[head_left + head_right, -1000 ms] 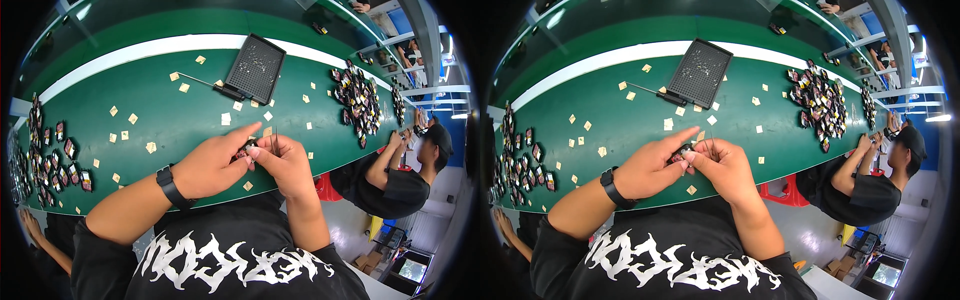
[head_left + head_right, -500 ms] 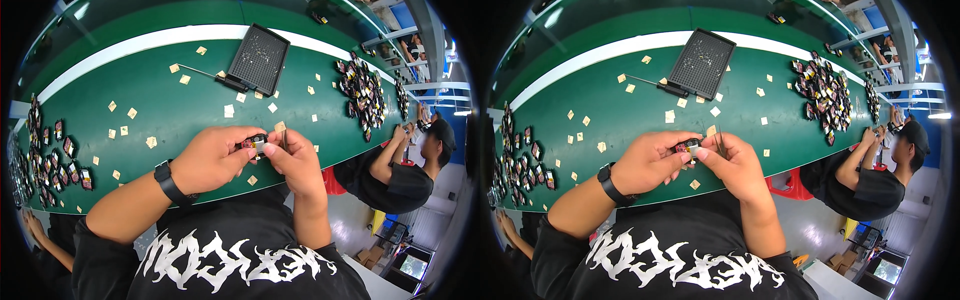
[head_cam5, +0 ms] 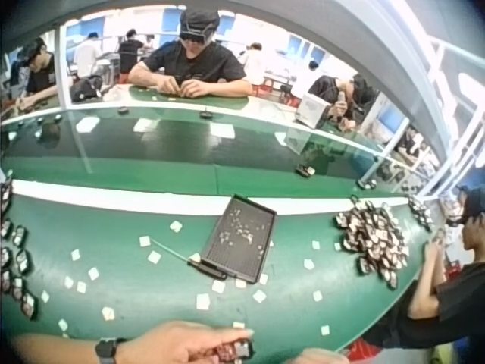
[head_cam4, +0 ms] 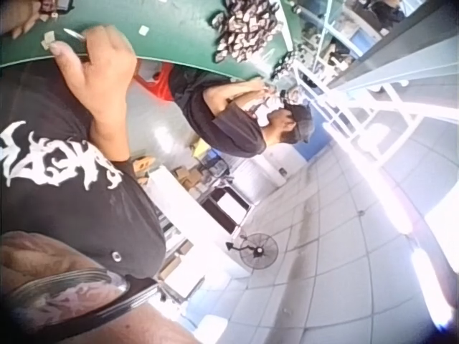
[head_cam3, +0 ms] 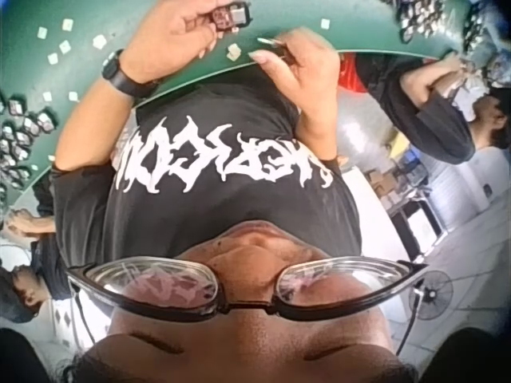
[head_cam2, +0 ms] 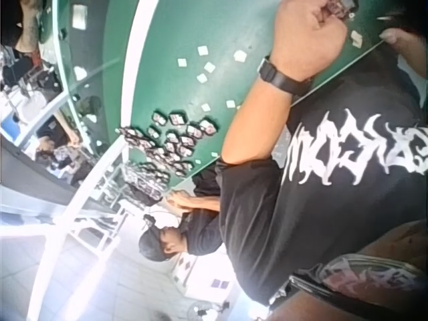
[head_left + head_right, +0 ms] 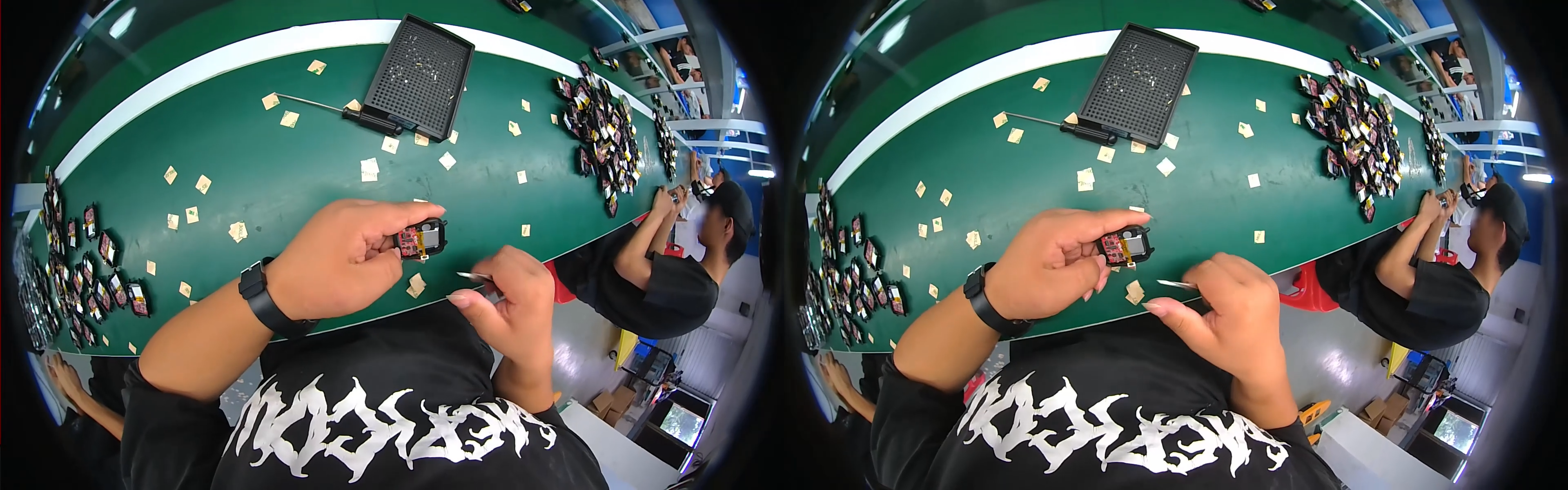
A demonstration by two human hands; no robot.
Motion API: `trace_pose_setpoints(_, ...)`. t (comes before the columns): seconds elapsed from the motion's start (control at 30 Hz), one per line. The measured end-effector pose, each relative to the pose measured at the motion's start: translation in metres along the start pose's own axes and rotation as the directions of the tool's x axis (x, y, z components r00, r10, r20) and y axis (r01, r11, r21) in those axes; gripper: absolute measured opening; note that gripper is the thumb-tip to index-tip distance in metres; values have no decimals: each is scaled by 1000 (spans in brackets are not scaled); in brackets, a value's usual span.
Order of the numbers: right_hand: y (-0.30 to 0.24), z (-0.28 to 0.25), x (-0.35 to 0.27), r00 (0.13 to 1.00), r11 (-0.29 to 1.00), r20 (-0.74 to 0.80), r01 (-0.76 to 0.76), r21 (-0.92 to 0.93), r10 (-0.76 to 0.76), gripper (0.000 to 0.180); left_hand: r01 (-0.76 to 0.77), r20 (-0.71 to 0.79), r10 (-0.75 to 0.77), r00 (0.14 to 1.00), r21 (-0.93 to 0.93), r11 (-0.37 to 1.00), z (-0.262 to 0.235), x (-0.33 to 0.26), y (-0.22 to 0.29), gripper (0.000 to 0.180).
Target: Assembling internal components of smartwatches on a production line.
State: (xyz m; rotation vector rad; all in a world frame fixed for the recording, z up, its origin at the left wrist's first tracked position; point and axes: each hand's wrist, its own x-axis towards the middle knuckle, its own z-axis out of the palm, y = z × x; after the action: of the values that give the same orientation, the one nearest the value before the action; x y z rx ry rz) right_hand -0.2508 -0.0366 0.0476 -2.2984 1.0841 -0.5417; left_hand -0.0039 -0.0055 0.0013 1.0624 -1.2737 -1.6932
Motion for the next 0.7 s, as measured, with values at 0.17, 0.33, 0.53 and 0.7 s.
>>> trace_pose_setpoints(0.17, 0, 4, -3, 993, 986, -5, 114, -118, -116, 23, -87, -2, 88, 996, 133, 987, -1, 1, -2, 64)
trace_pose_setpoints(0.33, 0, -4, 3, 935, 885, -22, 329, -330, -355, 25, -199, 5, 202, 979, 218, 956, 0, 2, -2, 63)
trace_pose_setpoints(0.53, -1, -1, 5, 899, 789, 57, 409, -458, -434, 26, -333, 16, 341, 940, 271, 903, 2, 6, -13, 61)
trace_pose_setpoints(0.7, 1, 2, 8, 889, 795, 77, 441, -418, -452, 26, -180, 46, 175, 983, 135, 974, 0, 2, -4, 59)
